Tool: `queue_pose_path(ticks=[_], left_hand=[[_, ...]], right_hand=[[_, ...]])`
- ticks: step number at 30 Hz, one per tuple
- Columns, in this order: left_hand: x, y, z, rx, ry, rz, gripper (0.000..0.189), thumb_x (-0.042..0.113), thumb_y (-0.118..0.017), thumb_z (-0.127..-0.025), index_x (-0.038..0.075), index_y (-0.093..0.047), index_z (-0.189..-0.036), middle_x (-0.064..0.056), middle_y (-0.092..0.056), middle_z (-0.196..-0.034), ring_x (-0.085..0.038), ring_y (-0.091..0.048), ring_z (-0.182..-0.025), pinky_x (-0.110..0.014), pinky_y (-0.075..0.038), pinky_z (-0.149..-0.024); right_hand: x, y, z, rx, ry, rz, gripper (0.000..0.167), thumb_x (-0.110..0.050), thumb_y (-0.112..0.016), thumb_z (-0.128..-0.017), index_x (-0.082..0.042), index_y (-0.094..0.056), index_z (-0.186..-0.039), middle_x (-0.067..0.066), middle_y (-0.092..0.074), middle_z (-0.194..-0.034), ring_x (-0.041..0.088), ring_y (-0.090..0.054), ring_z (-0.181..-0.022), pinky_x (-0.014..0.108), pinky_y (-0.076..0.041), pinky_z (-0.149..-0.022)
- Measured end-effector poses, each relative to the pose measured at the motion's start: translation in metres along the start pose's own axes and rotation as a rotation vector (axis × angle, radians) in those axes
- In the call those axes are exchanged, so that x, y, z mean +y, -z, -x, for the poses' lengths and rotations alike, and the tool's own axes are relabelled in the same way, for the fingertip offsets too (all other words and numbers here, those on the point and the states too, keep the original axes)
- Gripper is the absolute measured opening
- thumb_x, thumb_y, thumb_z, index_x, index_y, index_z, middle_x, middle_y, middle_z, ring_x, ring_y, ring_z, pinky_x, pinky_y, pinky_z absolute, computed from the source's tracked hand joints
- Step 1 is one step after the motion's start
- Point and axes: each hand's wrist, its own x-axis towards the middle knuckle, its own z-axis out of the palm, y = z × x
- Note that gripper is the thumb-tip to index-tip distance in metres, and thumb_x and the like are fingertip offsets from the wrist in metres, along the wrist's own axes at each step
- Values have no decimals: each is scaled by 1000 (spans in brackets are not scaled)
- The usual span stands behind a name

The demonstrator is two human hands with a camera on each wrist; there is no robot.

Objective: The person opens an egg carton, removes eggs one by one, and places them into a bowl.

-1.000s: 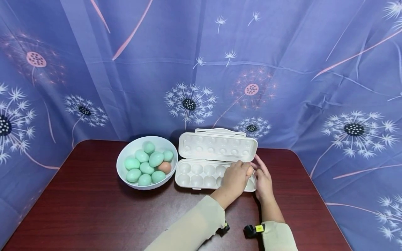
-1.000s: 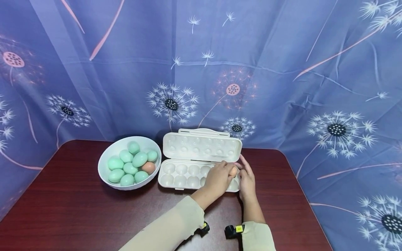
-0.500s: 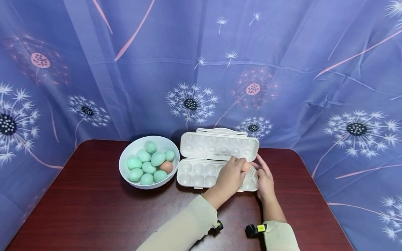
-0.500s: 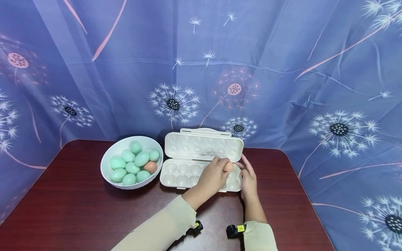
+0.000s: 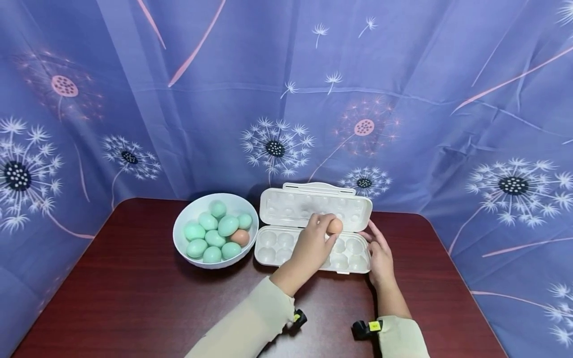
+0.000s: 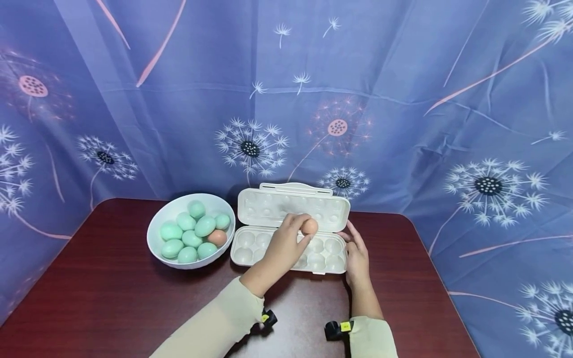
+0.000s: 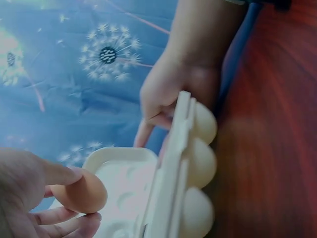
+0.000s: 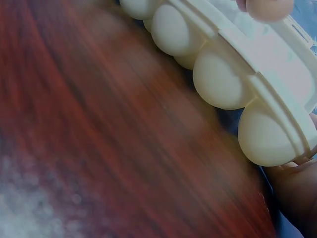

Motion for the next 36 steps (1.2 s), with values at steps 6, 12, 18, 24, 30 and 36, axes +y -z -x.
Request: queue_pose_path(ticks=[6, 12, 18, 24, 30, 36], left_hand=[[-7, 23, -1, 22, 26, 14, 44, 18, -76, -90, 16, -61, -132, -10, -61, -122, -27, -72, -99, -38, -60, -83], [-15, 42, 3, 46, 13, 6, 44, 17, -76, -91, 16, -61, -132, -10, -59, -121, -29, -71, -98, -41, -59, -82], [-23, 62, 7, 92, -7, -8, 44, 15, -75, -91, 15, -60, -132, -10, -59, -122, -30, -70, -99, -42, -59, -82], [-38, 81, 9, 146, 9, -14, 42, 13, -75, -91, 12, -61, -131, -13, -58, -123, -32, -69, -100, -45, -59, -80], [-54, 101, 10, 169, 46, -14, 43, 11, -75, -90, 8, -61, -131, -17, -60, -121, -33, -68, -95, -44, -58, -77], [-72, 121, 7, 180, 105, -25, 42, 13, -75, -90, 5, -62, -129, -18, -63, -115, -32, -66, -92, -41, -56, -79]], right_hand=[[0, 0, -1, 0, -2, 6, 68, 8, -26, -97, -22, -40, -156, -9, -68, -110, 6, -63, -95, 18, -53, -73], [-8, -2, 4, -25, -14, -9, 69, 9, -25, -96, -19, -37, -158, -7, -68, -112, 8, -63, -96, 19, -54, -73], [-18, -6, 12, -39, -17, -8, 67, 8, -26, -97, -17, -35, -158, -5, -67, -114, 9, -62, -98, 19, -54, -75], [-22, -7, 16, -44, -22, 14, 67, 7, -26, -97, -18, -34, -159, -7, -67, -114, 9, -62, -98, 19, -53, -74], [-16, -4, 11, -43, -24, 19, 68, 8, -26, -96, -19, -35, -158, -6, -66, -116, 8, -61, -97, 19, -52, -73], [-2, 2, 2, -27, -24, 12, 69, 7, -25, -97, -23, -38, -157, -9, -67, -113, 6, -61, -96, 19, -52, -71]])
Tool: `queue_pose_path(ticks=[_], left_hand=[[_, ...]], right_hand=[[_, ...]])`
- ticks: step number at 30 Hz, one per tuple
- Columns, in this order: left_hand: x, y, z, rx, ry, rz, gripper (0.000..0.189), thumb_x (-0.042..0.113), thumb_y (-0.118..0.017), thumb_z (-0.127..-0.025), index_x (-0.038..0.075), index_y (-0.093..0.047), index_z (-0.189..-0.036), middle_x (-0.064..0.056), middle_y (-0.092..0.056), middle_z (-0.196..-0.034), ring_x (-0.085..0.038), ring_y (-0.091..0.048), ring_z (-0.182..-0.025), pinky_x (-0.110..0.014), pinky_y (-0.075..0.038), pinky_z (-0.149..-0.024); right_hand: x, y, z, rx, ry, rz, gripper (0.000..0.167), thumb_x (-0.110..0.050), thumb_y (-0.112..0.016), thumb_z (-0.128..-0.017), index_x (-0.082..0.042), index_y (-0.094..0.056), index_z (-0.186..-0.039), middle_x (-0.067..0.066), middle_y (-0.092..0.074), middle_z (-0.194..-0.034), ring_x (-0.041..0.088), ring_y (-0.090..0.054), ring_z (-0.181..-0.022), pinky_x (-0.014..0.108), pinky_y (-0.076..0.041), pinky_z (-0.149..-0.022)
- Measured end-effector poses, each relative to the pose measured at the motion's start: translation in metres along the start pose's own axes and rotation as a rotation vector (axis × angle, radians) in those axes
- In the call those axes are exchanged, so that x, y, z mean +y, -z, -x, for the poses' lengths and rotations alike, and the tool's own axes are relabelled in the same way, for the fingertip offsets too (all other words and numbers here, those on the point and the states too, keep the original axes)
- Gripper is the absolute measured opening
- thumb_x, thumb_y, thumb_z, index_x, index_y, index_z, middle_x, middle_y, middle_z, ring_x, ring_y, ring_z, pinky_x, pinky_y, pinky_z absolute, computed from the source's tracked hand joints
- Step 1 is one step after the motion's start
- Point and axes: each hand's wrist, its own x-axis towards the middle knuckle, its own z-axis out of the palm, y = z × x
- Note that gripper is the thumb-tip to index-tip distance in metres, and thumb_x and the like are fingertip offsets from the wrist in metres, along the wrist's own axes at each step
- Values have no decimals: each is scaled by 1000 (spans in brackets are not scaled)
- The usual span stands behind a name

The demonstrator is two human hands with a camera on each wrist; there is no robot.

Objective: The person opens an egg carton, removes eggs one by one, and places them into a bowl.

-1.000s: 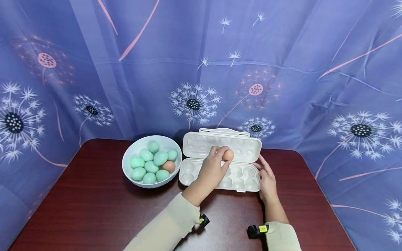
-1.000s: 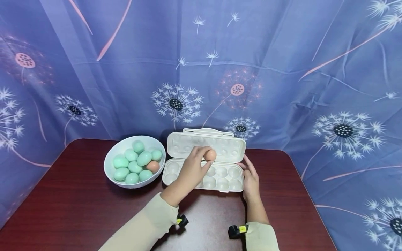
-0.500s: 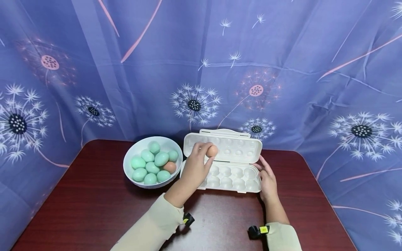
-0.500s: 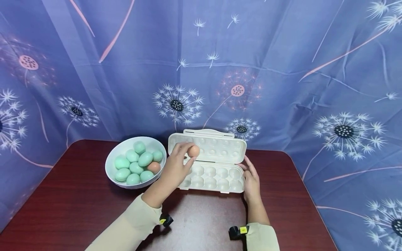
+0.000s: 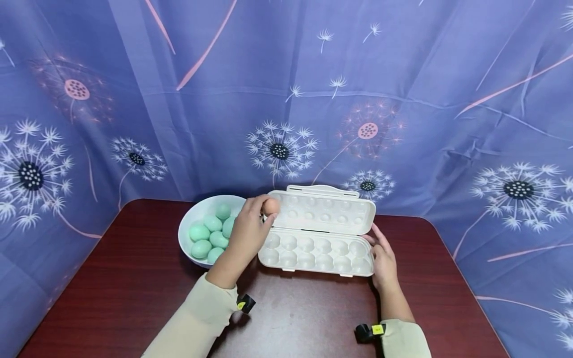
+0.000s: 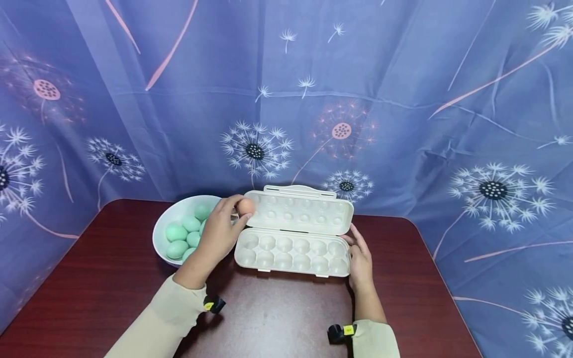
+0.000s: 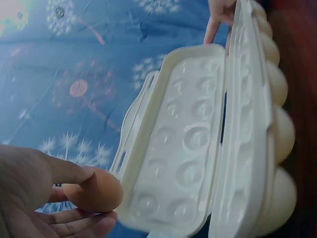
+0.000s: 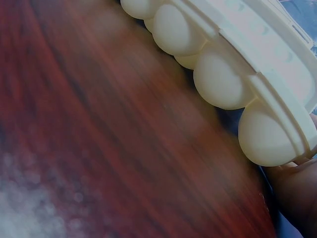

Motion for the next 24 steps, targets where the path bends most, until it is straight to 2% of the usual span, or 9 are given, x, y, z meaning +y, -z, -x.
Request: queue_pose_path(ticks=[5, 11, 18, 24], left_hand=[[-13, 14, -8, -2, 85, -6, 43, 15, -74, -91, 5, -60, -130, -19, -62, -120, -33, -66, -102, -46, -55, -86], [-31, 27, -15, -33, 180, -33, 45, 16, -71, -92, 6, -58, -134, -19, -61, -125, -35, -64, -111, -49, -52, -95], [-51, 34, -18, -35, 213, -80, 42, 14, -74, -89, 6, -62, -129, -20, -65, -120, -36, -64, -112, -50, -50, -97], [-62, 33, -17, -55, 238, -107, 44, 12, -73, -89, 4, -62, -130, -22, -65, -122, -39, -63, -112, -51, -50, -98]], right_hand=[[4, 1, -2, 0, 18, 8, 68, 6, -26, -97, -24, -37, -157, -10, -67, -112, 5, -61, -95, 18, -52, -70], [-1, -2, 1, 0, 12, -4, 69, 8, -26, -96, -22, -39, -157, -9, -68, -112, 6, -62, -93, 19, -52, -67], [-12, -6, 8, -7, -3, 3, 70, 8, -26, -95, -21, -38, -157, -8, -67, -112, 6, -61, -90, 18, -50, -66], [2, 0, -1, 4, 3, 4, 69, 6, -26, -97, -25, -39, -156, -7, -66, -116, 6, -61, -90, 19, -51, -65]])
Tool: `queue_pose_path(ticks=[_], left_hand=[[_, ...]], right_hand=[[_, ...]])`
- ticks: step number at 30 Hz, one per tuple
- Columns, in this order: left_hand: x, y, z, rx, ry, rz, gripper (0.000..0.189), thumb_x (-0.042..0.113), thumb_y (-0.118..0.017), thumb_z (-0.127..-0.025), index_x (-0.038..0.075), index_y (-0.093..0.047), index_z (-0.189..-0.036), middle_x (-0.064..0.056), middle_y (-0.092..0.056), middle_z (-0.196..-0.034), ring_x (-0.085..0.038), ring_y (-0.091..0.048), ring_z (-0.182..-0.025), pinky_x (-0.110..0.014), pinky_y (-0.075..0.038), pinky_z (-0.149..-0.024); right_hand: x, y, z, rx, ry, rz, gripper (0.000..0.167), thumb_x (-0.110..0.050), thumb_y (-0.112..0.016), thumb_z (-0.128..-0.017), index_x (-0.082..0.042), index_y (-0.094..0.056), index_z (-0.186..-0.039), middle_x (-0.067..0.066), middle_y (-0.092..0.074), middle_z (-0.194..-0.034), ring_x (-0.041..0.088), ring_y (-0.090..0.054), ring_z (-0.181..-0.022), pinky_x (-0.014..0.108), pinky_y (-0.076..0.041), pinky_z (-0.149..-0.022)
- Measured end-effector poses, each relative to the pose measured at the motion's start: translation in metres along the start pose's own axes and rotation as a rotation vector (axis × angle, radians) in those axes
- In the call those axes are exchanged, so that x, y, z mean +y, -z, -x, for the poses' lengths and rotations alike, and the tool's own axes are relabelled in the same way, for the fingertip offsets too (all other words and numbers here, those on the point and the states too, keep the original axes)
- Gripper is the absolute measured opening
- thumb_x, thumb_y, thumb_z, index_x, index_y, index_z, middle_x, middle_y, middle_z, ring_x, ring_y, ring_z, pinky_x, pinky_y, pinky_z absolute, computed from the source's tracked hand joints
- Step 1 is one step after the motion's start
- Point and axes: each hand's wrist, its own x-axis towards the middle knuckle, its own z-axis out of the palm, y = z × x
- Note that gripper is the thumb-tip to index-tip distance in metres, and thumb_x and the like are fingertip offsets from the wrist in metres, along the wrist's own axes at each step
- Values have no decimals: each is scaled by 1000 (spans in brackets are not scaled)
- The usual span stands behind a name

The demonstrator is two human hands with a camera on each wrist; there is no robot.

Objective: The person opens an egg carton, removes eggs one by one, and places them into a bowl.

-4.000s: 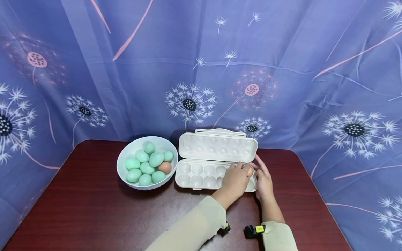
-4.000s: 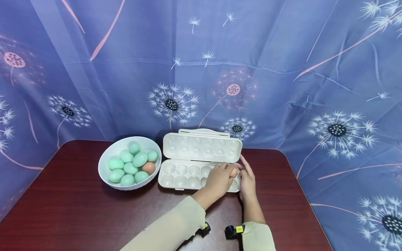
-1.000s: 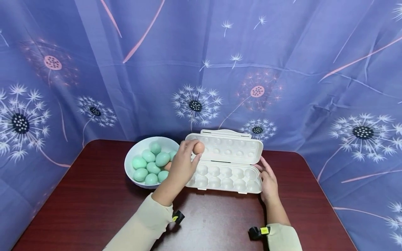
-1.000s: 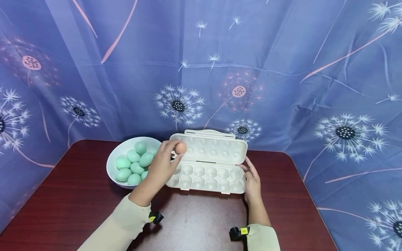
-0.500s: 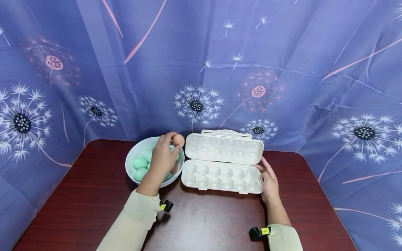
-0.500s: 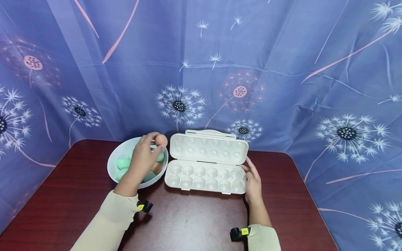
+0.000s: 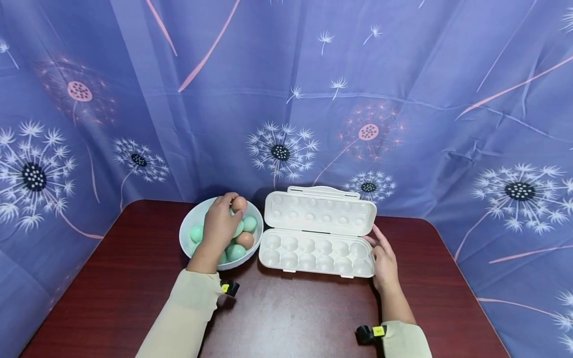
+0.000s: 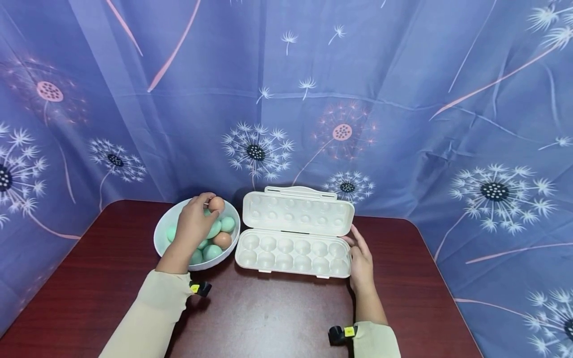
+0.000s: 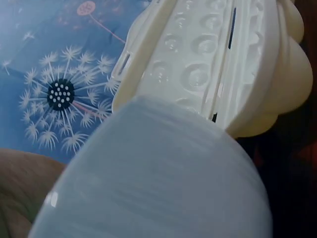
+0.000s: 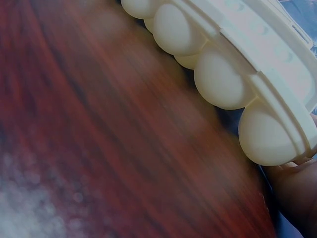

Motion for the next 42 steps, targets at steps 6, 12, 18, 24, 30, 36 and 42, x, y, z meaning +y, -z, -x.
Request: queue_pose_path(ticks=[6, 12, 18, 24, 30, 36, 42], left_hand=[[-5, -3, -2, -14, 16, -28, 45, 13, -72, -89, 4, -61, -132, -21, -64, -127, -39, -62, -118, -51, -48, -102], [-7, -6, -1, -19, 20, -56, 45, 12, -71, -89, 3, -62, -132, -22, -65, -127, -41, -62, -118, -52, -49, -102], [-9, -8, -2, -40, 26, -87, 43, 14, -70, -89, 7, -63, -131, -21, -66, -122, -41, -63, -115, -52, -50, -100], [-11, -9, -3, -49, 35, -105, 42, 17, -70, -89, 8, -64, -129, -21, -67, -119, -43, -63, -113, -53, -50, -98], [-13, -12, -3, -43, 54, -114, 43, 19, -68, -89, 7, -63, -130, -23, -66, -119, -45, -62, -111, -54, -49, -96], [-13, -13, -3, -27, 46, -110, 41, 19, -69, -88, 9, -64, -128, -21, -66, -118, -47, -63, -105, -55, -50, -92], [-14, -13, -2, -42, 26, -106, 39, 19, -68, -91, 10, -65, -129, -19, -67, -118, -47, -63, -106, -55, -50, -94]], right_hand=[[2, 0, -2, -5, 21, -12, 70, 7, -25, -95, -25, -41, -155, -10, -67, -113, 5, -62, -90, 19, -52, -66], [2, 0, -2, -9, 25, -18, 70, 6, -24, -96, -24, -41, -156, -9, -67, -112, 5, -62, -89, 19, -52, -66], [3, -1, -2, -2, 21, -13, 69, 6, -24, -95, -24, -41, -156, -10, -68, -111, 5, -62, -88, 18, -51, -64], [3, -1, -2, -10, 19, -10, 69, 5, -24, -96, -25, -40, -156, -10, -67, -113, 5, -62, -89, 19, -52, -65], [2, 0, -1, -17, 28, -10, 68, 5, -24, -97, -24, -39, -157, -10, -68, -113, 4, -63, -89, 19, -54, -65], [1, 1, -1, -26, 17, -27, 68, 7, -24, -98, -23, -35, -159, -12, -68, -112, 5, -63, -93, 19, -55, -69], [2, 2, -1, -23, -12, -29, 68, 7, -24, -99, -23, -34, -159, -12, -68, -112, 5, -63, -93, 20, -55, -69]])
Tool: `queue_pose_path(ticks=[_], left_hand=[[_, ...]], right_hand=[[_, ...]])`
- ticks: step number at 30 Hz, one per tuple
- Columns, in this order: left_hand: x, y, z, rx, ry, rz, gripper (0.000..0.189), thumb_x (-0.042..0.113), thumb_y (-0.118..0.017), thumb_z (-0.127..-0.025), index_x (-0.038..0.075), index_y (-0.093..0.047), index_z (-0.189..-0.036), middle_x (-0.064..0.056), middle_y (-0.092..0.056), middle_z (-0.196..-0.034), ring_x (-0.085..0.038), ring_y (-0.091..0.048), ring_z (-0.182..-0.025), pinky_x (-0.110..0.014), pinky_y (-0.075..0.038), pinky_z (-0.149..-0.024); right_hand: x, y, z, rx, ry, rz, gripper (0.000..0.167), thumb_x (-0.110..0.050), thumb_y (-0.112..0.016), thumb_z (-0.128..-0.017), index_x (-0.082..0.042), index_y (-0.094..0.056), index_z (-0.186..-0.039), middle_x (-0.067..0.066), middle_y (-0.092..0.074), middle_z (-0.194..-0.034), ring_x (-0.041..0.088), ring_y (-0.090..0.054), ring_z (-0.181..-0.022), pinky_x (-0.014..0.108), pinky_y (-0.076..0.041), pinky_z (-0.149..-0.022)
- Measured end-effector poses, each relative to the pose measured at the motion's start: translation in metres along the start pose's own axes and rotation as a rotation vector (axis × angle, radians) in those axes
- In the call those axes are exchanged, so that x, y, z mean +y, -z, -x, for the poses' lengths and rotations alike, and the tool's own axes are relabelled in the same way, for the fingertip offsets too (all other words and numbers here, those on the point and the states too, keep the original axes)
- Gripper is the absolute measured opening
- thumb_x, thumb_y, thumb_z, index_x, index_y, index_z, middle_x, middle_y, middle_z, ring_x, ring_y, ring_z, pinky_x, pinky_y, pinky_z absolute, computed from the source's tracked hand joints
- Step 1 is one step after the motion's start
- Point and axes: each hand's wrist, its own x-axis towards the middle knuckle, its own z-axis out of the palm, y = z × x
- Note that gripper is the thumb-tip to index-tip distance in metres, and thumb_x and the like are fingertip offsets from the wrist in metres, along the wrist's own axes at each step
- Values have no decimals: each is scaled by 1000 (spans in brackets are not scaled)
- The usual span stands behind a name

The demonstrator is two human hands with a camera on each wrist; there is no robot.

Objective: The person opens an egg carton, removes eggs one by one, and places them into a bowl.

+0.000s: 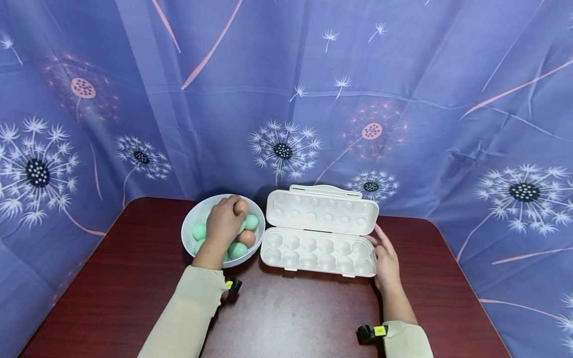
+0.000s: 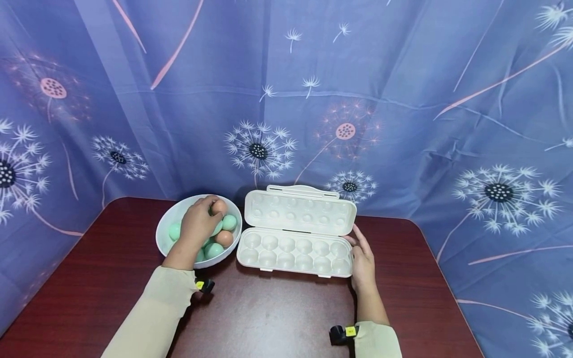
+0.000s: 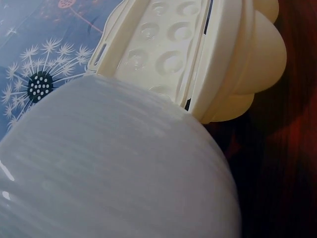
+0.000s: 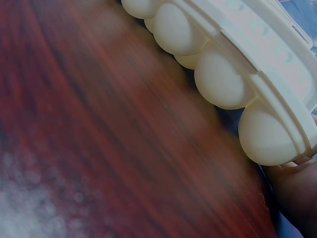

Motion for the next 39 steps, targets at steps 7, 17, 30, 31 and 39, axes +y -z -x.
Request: queue_pose_path(ticks=[7, 17, 30, 31, 39], left_hand=[[-2, -3, -2, -6, -2, 5, 41, 19, -70, -91, 11, -64, -131, -19, -67, -119, -42, -65, -109, -54, -52, -93], [-1, -2, -3, -32, 28, -9, 42, 22, -68, -93, 12, -61, -134, -18, -66, -124, -41, -66, -111, -55, -52, -92], [0, -6, -5, -63, 33, -46, 41, 21, -68, -94, 13, -60, -133, -17, -66, -122, -41, -66, -110, -54, -52, -91], [0, -6, -4, -65, 34, -46, 40, 21, -68, -94, 13, -60, -133, -17, -66, -122, -40, -66, -110, -54, -52, -91], [0, -7, -4, -93, 45, -47, 39, 20, -67, -94, 13, -61, -131, -17, -66, -121, -39, -66, -110, -52, -52, -92]], right_hand=[[0, 0, 1, 2, 9, 9, 68, 7, -25, -98, -25, -35, -158, -10, -68, -115, 5, -64, -91, 20, -55, -66], [1, 0, 2, -4, 30, 16, 69, 6, -25, -98, -26, -36, -158, -7, -67, -119, 5, -64, -91, 20, -55, -65], [1, -2, 0, 6, 30, 27, 69, 6, -25, -97, -26, -38, -157, -9, -68, -117, 5, -64, -93, 19, -53, -66], [2, -2, 1, 7, 30, 29, 69, 6, -25, -97, -26, -38, -157, -8, -68, -117, 6, -63, -92, 19, -53, -66], [2, 0, 1, -5, 36, 25, 68, 5, -24, -99, -25, -36, -158, -6, -66, -121, 5, -64, -93, 19, -55, -67]])
